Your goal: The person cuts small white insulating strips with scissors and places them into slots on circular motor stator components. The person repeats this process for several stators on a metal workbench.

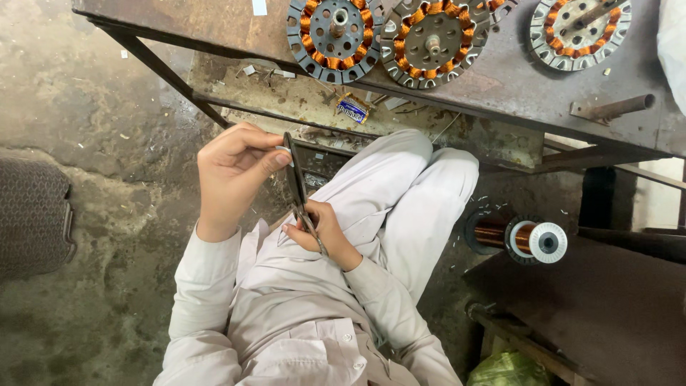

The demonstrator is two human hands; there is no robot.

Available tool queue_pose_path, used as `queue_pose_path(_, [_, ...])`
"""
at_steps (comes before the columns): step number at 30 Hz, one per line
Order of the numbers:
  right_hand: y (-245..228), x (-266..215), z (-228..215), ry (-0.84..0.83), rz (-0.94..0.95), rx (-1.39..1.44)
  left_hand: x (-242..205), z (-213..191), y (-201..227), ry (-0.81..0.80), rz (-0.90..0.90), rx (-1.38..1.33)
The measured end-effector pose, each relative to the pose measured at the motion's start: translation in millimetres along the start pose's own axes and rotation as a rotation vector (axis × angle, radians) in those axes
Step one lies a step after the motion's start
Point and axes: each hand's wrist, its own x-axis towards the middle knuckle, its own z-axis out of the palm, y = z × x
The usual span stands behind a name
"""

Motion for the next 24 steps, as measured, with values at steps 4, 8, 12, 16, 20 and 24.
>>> queue_pose_path(4, [-5.1, 5.5, 4.3, -0.006, 0.005, 0.051, -0.3, 0.2, 6.5, -0.032, 0.045, 0.093])
queue_pose_path(8, [-16.8, 3.7, 5.2, -0.067, -0.064, 0.097, 0.3, 4.2, 13.5, -0.016, 0.068, 0.137])
queue_pose_path(12, [-20.7, 0.0, 6.9, -0.038, -0.119, 0.073, -3.1, 9.3, 21.5, 0.011, 0.053, 0.108])
queue_pose_path(16, [-16.8, -3.9, 5.8, 0.0, -0.09, 0.072, -4.9, 14.4, 27.4, 0.004, 0.073, 0.164])
queue_pose_path(20, [-11.7, -7.6, 4.6, 0.023, -0.082, 0.08, -5.6, 15.2, 31.9, -0.001, 0.079, 0.167])
queue_pose_path(24, [-8.1, -5.7, 5.0, 0.054, -0.107, 0.024, -6.8, 14.0, 33.7, 0.001, 0.112, 0.229])
